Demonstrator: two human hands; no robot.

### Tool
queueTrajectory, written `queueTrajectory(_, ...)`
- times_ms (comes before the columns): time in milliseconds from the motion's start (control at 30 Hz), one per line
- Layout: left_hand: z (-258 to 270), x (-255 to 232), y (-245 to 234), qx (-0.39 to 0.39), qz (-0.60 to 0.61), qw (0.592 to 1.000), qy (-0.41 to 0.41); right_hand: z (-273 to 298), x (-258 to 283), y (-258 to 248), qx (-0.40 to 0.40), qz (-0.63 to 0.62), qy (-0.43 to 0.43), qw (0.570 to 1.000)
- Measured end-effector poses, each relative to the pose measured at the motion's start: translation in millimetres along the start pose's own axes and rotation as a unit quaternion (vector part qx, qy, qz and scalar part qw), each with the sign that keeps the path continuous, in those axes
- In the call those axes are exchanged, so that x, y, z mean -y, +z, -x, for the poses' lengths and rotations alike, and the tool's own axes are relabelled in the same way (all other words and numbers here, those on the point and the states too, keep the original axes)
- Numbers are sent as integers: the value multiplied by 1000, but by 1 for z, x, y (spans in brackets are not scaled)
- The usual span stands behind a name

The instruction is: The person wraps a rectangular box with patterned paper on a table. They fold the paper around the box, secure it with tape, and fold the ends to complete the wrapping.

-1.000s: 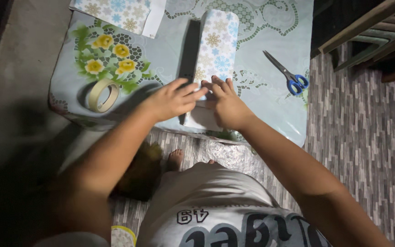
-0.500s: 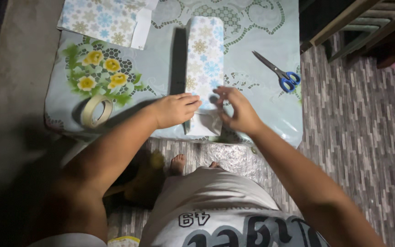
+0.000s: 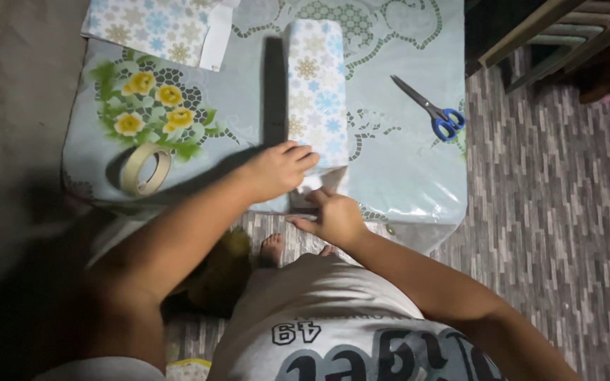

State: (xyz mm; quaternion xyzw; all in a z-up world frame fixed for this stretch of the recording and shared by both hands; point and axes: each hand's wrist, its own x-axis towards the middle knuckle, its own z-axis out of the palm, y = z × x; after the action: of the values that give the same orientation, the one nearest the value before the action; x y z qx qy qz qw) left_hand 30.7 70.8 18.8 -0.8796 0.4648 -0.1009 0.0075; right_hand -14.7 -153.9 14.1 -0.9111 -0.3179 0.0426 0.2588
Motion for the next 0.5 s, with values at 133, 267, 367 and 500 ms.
queueTrajectory(133,-29,-35,11,7,-32,997,-73,9,-12,-6,-38,-90,94,991)
queueTrajectory(267,-62,-81,15,-62,-10,981,-185,32,-36,-7,-129,-79,150,977)
queueTrajectory(367,-82,-92,11,-24,-20,977,-212,46,-51,-2,-152,-109,166,968)
queueTrajectory(500,-80,-73,-4,1,57,987,-153,54,-53,1,-147,-145,186,961)
